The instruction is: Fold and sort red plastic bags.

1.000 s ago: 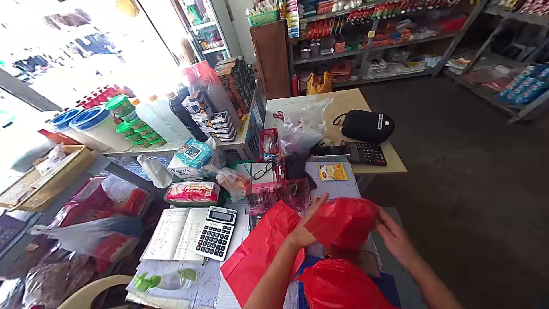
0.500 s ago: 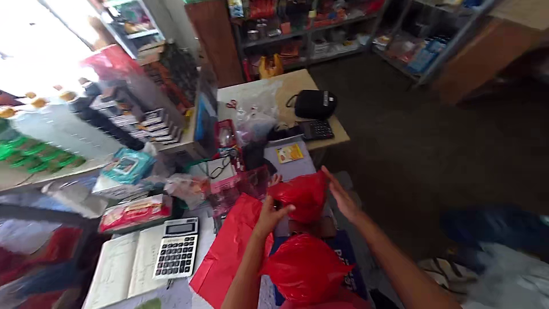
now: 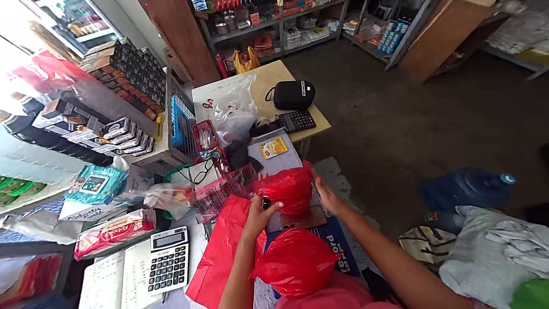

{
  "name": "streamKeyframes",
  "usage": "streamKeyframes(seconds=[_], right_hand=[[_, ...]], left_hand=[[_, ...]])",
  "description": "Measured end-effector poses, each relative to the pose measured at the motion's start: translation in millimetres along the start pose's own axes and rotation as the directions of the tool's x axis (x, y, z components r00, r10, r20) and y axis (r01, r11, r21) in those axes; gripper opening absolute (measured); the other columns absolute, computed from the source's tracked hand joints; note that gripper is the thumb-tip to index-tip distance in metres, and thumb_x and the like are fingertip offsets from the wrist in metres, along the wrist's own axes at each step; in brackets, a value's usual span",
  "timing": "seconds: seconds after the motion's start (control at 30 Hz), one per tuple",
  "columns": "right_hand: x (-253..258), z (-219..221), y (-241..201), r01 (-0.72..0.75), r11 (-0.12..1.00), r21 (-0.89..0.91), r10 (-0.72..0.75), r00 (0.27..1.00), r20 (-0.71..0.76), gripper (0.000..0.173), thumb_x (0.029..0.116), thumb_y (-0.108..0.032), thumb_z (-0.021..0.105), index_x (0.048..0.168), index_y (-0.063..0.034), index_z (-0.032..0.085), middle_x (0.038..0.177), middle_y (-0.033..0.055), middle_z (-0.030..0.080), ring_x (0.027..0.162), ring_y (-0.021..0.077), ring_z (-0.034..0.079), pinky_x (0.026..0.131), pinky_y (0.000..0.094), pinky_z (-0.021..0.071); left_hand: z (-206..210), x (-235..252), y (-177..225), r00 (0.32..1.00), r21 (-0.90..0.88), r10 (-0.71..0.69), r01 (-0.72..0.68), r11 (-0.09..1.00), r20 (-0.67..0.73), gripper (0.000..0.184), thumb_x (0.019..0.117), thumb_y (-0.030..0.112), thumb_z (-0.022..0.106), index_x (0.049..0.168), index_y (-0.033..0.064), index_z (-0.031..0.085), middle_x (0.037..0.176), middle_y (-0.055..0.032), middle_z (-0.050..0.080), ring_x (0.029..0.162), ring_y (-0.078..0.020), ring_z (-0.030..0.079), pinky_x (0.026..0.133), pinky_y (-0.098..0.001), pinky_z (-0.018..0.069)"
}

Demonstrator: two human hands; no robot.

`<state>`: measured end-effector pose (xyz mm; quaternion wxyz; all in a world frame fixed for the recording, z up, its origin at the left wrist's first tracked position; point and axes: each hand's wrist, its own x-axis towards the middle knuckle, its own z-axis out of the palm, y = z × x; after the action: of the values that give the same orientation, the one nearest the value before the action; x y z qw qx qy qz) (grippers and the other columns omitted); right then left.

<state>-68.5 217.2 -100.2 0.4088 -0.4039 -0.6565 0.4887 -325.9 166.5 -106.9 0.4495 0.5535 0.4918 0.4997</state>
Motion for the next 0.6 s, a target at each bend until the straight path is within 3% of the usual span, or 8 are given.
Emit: streamKeyframes(seconds=[0.07, 0.13, 0.27, 0.33, 0.37, 0.43, 0.47, 0.6], right_hand=[[-6, 12, 17, -0.063, 0.998, 0.005, 0.063, 0.998, 0.018, 0.073, 0.1108, -0.048, 0.02, 0.154, 0.0097, 0.034, 0.162, 0.0254, 0.033, 0.153, 0.0258, 0.03, 0.128, 0.0396, 0.0217], [-13, 18, 42, -0.114, 0.992, -0.057, 0.117, 0.992, 0.051, 0.067, 0.1113, -0.04, 0.02, 0.153, 0.0094, 0.036, 0.161, 0.0262, 0.034, 0.153, 0.0289, 0.03, 0.129, 0.0417, 0.0202], [-21, 3, 44, -0.169, 0.977, -0.13, 0.176, 0.983, 0.047, 0.069, 0.1106, -0.043, 0.021, 0.155, 0.0077, 0.036, 0.165, 0.0269, 0.027, 0.155, 0.0328, 0.024, 0.129, 0.0451, 0.0185], [-22, -8, 40, -0.152, 0.98, -0.131, 0.154, 0.988, 0.008, 0.076, 0.1094, -0.051, 0.019, 0.152, 0.0066, 0.041, 0.162, 0.0255, 0.033, 0.154, 0.0312, 0.029, 0.128, 0.0454, 0.023], [-21, -15, 38, -0.148, 0.981, -0.127, 0.147, 0.989, -0.02, 0.079, 0.1085, -0.055, 0.017, 0.152, 0.0065, 0.042, 0.161, 0.0245, 0.037, 0.154, 0.0308, 0.03, 0.128, 0.0454, 0.023], [-24, -30, 36, -0.175, 0.975, -0.134, 0.165, 0.983, -0.086, 0.083, 0.107, -0.059, 0.015, 0.15, 0.005, 0.045, 0.159, 0.0218, 0.041, 0.153, 0.0302, 0.031, 0.128, 0.047, 0.0227], [-27, -38, 35, -0.214, 0.967, -0.14, 0.199, 0.973, -0.114, 0.083, 0.1064, -0.06, 0.015, 0.151, 0.0025, 0.046, 0.159, 0.0195, 0.042, 0.152, 0.0292, 0.033, 0.126, 0.0485, 0.0253], [-38, -53, 26, -0.365, 0.927, -0.087, 0.343, 0.918, -0.198, 0.07, 0.1094, -0.049, 0.015, 0.15, -0.0036, 0.049, 0.155, 0.0166, 0.049, 0.144, 0.0276, 0.046, 0.116, 0.0493, 0.0403]], left_hand=[[5, 2, -19, 0.998, 0.105, -0.052, 0.048, 0.993, 0.038, 0.056, 0.0831, 0.025, 0.084, 0.124, -0.0059, 0.062, 0.124, -0.0166, 0.066, 0.121, -0.0181, 0.062, 0.11, -0.0373, 0.0471], [8, 1, -42, 0.991, 0.143, -0.102, 0.089, 0.986, 0.09, 0.052, 0.0852, 0.028, 0.082, 0.124, -0.003, 0.066, 0.127, -0.0166, 0.067, 0.126, -0.0219, 0.059, 0.116, -0.0435, 0.0404], [9, -10, -38, 0.993, 0.08, -0.099, 0.093, 0.992, 0.066, 0.069, 0.0839, 0.029, 0.083, 0.134, -0.0085, 0.055, 0.132, -0.0214, 0.061, 0.124, -0.0209, 0.06, 0.11, -0.038, 0.0472], [-2, -20, -33, 0.998, 0.019, -0.062, 0.062, 0.998, 0.021, 0.082, 0.0862, 0.031, 0.08, 0.146, -0.0109, 0.042, 0.146, -0.0244, 0.052, 0.134, -0.0237, 0.054, 0.114, -0.0384, 0.0448], [-9, -26, -32, 0.997, 0.033, -0.062, 0.063, 0.997, -0.047, 0.076, 0.0888, 0.03, 0.076, 0.145, -0.0106, 0.044, 0.144, -0.0244, 0.053, 0.133, -0.0257, 0.055, 0.113, -0.0402, 0.0465], [-27, -39, -33, 0.962, 0.21, -0.113, 0.168, 0.963, -0.25, 0.042, 0.094, 0.027, 0.072, 0.12, -0.0057, 0.066, 0.118, -0.0188, 0.068, 0.11, -0.025, 0.067, 0.095, -0.0412, 0.0567], [-37, -46, -36, 0.934, 0.339, -0.135, 0.251, 0.907, -0.329, 0.035, 0.0942, 0.028, 0.072, 0.11, -0.0029, 0.069, 0.106, -0.0164, 0.07, 0.099, -0.0243, 0.069, 0.088, -0.0417, 0.0582], [-68, -66, -44, 0.87, 0.535, -0.224, 0.453, 0.712, -0.439, 0.047, 0.0884, 0.039, 0.078, 0.106, -0.0028, 0.068, 0.093, -0.0162, 0.068, 0.084, -0.0284, 0.066, 0.08, -0.0492, 0.055]])
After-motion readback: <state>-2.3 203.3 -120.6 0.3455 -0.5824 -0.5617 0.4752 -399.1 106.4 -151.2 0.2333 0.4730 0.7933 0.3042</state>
